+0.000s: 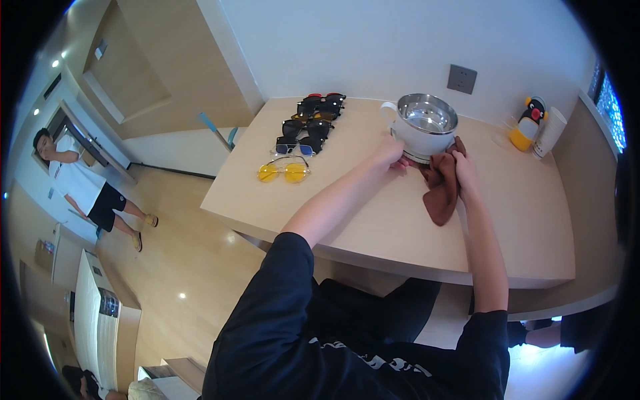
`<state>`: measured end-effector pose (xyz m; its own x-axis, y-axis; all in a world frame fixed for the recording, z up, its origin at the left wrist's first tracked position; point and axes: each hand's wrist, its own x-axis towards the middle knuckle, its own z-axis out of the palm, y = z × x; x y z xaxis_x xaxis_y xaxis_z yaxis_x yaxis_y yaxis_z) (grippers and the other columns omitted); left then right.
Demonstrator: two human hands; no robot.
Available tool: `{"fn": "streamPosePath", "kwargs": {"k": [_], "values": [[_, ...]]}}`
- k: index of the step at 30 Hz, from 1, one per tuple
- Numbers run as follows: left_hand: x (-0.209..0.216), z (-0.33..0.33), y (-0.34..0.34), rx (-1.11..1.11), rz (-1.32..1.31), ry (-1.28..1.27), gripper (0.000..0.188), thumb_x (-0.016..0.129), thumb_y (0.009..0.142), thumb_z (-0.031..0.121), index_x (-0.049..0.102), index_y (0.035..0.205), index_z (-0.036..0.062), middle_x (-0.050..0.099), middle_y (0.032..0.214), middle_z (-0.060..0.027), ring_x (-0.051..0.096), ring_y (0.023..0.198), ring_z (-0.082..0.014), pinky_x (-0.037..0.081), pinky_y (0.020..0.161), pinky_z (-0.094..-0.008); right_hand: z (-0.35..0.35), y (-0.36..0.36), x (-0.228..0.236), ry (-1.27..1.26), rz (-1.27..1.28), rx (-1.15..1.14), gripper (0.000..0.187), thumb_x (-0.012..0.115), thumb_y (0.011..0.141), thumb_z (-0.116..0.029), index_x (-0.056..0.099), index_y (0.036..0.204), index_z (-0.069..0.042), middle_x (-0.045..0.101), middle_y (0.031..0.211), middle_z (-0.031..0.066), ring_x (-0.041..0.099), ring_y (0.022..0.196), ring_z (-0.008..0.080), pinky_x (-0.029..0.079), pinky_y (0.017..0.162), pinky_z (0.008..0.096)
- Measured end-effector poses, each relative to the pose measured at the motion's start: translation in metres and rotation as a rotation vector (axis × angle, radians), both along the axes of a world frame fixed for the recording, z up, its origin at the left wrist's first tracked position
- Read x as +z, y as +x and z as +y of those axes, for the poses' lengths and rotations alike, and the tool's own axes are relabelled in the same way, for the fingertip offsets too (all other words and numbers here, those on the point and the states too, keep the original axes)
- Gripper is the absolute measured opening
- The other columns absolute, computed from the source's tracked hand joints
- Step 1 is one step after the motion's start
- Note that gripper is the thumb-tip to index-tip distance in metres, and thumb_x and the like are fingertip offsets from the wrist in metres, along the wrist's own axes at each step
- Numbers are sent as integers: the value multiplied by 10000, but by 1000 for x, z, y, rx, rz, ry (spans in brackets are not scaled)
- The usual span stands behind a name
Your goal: The person wipes a glass, a bowl, a plate, another bowl, the glass again, and then sunglasses with a cloth.
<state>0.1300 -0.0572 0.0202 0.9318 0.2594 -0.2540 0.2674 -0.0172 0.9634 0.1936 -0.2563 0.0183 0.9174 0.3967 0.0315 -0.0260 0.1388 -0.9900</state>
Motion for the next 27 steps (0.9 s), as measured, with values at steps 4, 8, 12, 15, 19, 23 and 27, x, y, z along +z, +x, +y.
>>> {"fn": "streamPosePath", "kwargs": {"k": [4, 8, 12, 15, 19, 23, 27], "values": [[-3, 18, -14, 170, -80, -59, 295, 319, 950, 201, 404, 1132, -15, 624, 764, -151, 586, 527, -156, 536, 452, -282, 31, 6, -12, -46, -52, 8, 434, 409, 905, -134, 410, 1321, -8, 546, 1149, 124, 523, 1040, 191, 411, 910, 287], [15, 36, -35, 193, -70, -39, 275, 319, 949, 180, 444, 1075, -30, 623, 782, -151, 596, 562, -158, 528, 447, -285, 43, 13, -28, -30, -112, 75, 425, 414, 904, -135, 422, 1299, 23, 549, 1142, 134, 534, 1026, 194, 417, 900, 288], [44, 81, -60, 242, -77, -48, 260, 324, 944, 160, 477, 1032, -31, 627, 767, -142, 598, 569, -154, 524, 470, -273, 39, 0, -16, -114, -132, 89, 396, 447, 890, -137, 482, 1258, 7, 582, 1098, 131, 542, 1015, 187, 410, 893, 297], [67, 128, -73, 173, -130, 87, 258, 326, 938, 149, 466, 1070, -23, 637, 773, -149, 604, 578, -152, 533, 513, -275, 31, 6, -20, -205, -161, 92, 344, 466, 887, -156, 533, 1161, 39, 606, 1027, 129, 558, 969, 190, 419, 870, 296], [104, 190, -105, 329, -110, 245, 297, 323, 930, 144, 427, 1115, -64, 637, 815, -175, 624, 594, -165, 563, 538, -290, 30, 18, -32, -194, -210, 125, 310, 486, 882, -178, 558, 1054, 69, 618, 965, 121, 566, 913, 182, 429, 836, 291], [108, 260, -136, 441, -124, 217, 289, 310, 933, 143, 431, 1110, -51, 636, 799, -161, 627, 610, -176, 560, 558, -312, 33, 13, -29, -177, -222, 125, 303, 484, 885, -172, 556, 1050, 73, 616, 956, 119, 565, 902, 176, 431, 831, 288], [90, 302, -152, 607, -124, 205, 289, 297, 931, 142, 462, 1064, -55, 631, 788, -157, 631, 633, -195, 554, 568, -332, 34, 3, -21, -189, -257, 130, 286, 477, 894, -158, 557, 1056, 64, 616, 952, 105, 561, 898, 165, 430, 830, 282]]}}
